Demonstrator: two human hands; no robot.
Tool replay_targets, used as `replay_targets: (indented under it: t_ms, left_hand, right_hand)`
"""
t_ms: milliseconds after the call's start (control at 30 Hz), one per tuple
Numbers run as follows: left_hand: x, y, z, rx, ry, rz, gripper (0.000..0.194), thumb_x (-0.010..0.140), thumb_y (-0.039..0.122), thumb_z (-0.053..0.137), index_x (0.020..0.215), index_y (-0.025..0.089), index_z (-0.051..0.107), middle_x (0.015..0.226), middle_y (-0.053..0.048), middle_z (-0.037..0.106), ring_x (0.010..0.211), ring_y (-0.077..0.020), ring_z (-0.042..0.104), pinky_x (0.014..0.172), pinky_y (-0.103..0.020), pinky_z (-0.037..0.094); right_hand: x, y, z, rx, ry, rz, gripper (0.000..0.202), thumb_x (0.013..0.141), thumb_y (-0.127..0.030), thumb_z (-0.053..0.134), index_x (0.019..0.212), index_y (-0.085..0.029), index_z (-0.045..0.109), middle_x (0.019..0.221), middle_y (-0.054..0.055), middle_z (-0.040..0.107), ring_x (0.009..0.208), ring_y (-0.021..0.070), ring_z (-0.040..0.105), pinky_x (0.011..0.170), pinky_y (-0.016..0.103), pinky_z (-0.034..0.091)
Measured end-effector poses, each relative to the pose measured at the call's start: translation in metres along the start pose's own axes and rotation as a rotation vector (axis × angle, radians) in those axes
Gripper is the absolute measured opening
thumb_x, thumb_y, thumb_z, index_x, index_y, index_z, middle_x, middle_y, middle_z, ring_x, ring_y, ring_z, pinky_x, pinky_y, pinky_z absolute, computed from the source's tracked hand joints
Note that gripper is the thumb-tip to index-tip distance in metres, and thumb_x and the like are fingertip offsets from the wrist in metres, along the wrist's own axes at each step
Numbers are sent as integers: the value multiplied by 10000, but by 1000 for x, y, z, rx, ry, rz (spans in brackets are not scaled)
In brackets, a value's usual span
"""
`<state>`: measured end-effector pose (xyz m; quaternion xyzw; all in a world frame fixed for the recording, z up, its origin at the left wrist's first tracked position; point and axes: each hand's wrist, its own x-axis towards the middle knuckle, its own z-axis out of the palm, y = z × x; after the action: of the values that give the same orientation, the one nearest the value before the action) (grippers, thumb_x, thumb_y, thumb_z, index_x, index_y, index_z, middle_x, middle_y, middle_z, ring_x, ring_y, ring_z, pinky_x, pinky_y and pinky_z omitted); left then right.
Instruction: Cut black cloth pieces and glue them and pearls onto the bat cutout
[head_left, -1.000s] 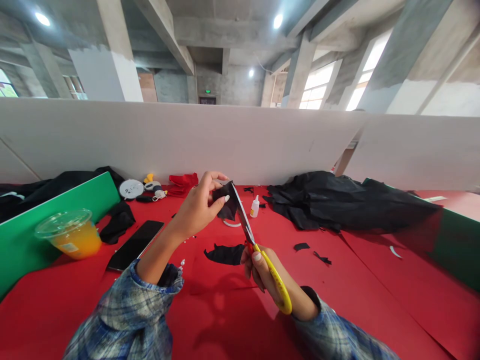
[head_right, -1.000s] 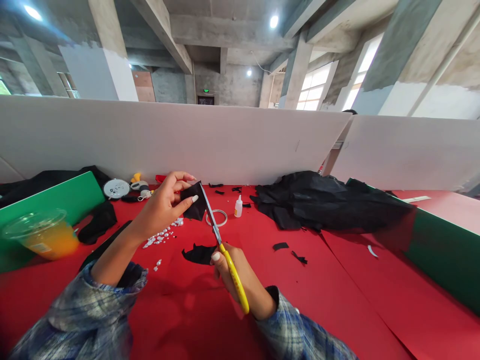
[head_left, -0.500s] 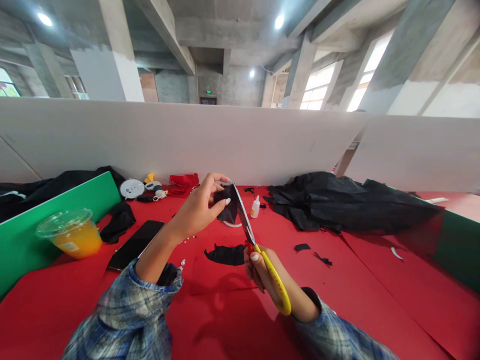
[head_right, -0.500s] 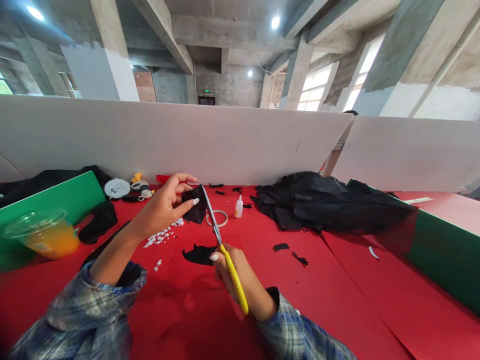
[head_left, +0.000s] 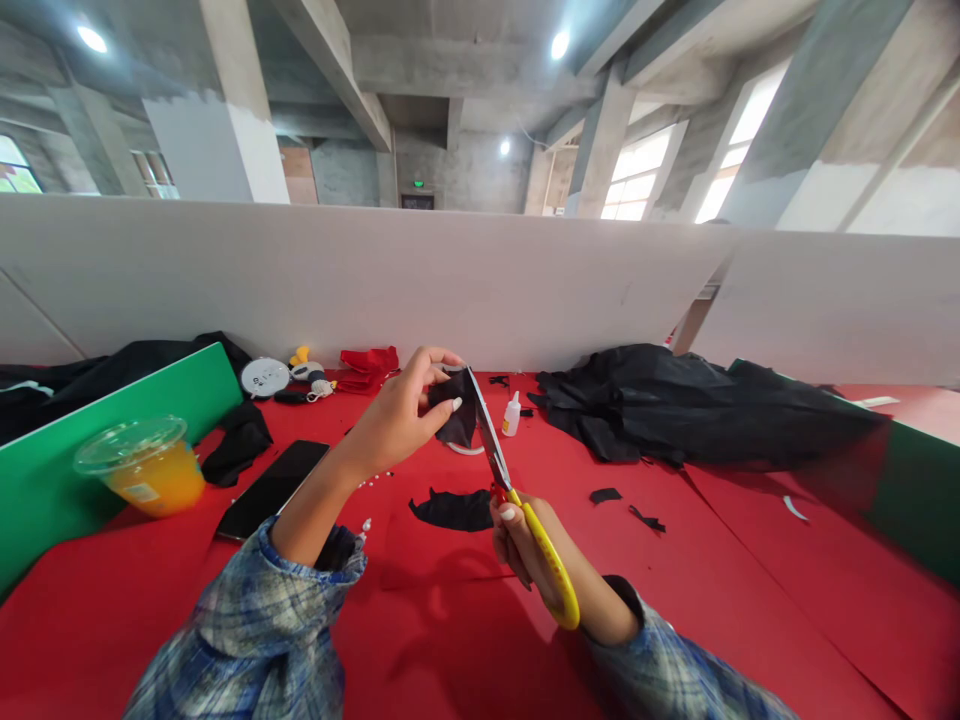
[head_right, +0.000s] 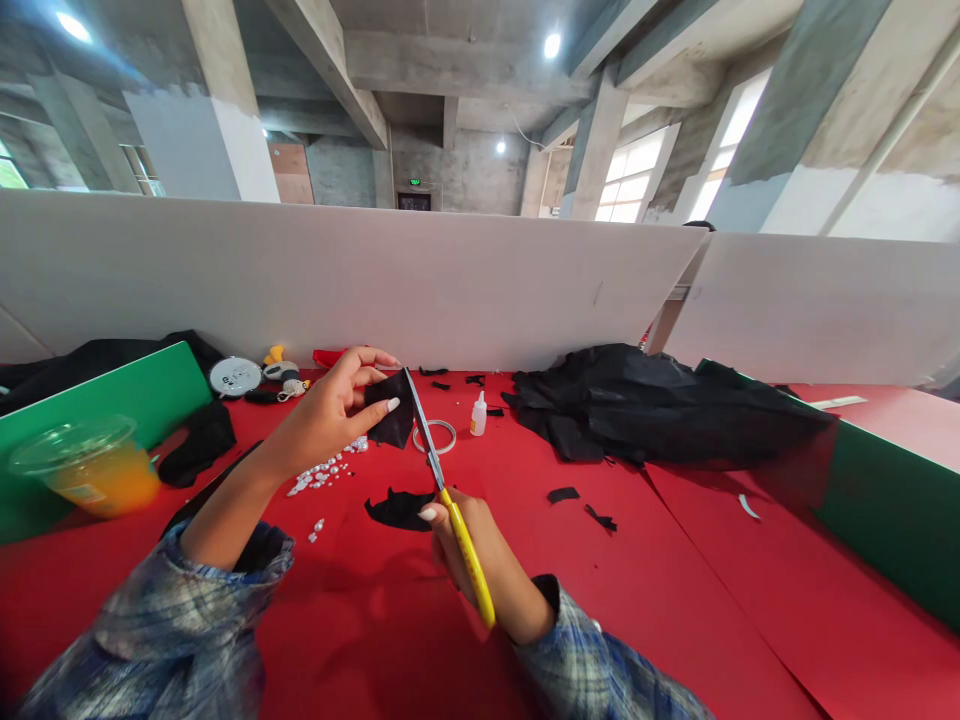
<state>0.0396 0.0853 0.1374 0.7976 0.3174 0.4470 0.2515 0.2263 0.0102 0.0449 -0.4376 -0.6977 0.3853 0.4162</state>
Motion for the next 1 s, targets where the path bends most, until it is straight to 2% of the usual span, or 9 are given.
replay_targets:
  t_ms: [233, 467, 667, 833, 1000]
  left_hand:
    - [0, -2, 0, 25, 3, 15, 313, 833, 142, 549, 1124, 202, 452, 1086, -80, 651, 878, -162, 674, 685, -253, 551]
    - [0, 1, -1, -4, -9, -15, 308, 833, 141, 542, 1121, 191, 446, 1098, -87, 648, 828, -144, 670, 692, -256, 548]
    - [-1, 3, -4, -75, -32, -78, 330, 837, 176, 559, 1142, 202, 436, 1064, -72, 665, 737, -125, 673, 631, -240, 551]
    - [-1, -1, -9, -78, -49, -68, 351, 842, 200, 570, 1166, 201, 435, 1019, -68, 680, 786, -148, 686, 624, -239, 538]
    - [0, -3, -11, -47, -50, -45, 353, 846, 207, 569, 1175, 198, 440, 996, -69, 684, 827, -161, 685, 640, -249, 534]
  right_hand:
    - [0, 3, 1, 9, 1, 39, 646, 819, -814, 244, 576, -224, 344, 393, -53, 366, 339, 67, 312, 383, 234, 212]
    - [3, 4, 2, -3, 4, 72, 686, 752, -874, 238, 562, -225, 352, 406, -44, 366, 334, 75, 346, 353, 221, 216]
    - [3, 7, 3, 17, -8, 103, 689, 725, -892, 259, 536, -232, 325, 377, -40, 363, 304, 70, 332, 328, 215, 205]
    - [4, 5, 3, 27, -1, 156, 716, 681, -921, 262, 533, -228, 371, 373, -20, 422, 287, 77, 356, 321, 218, 221]
    - [3, -1, 2, 17, 11, 202, 736, 651, -938, 266, 492, -229, 381, 330, -22, 400, 270, 75, 337, 329, 224, 227]
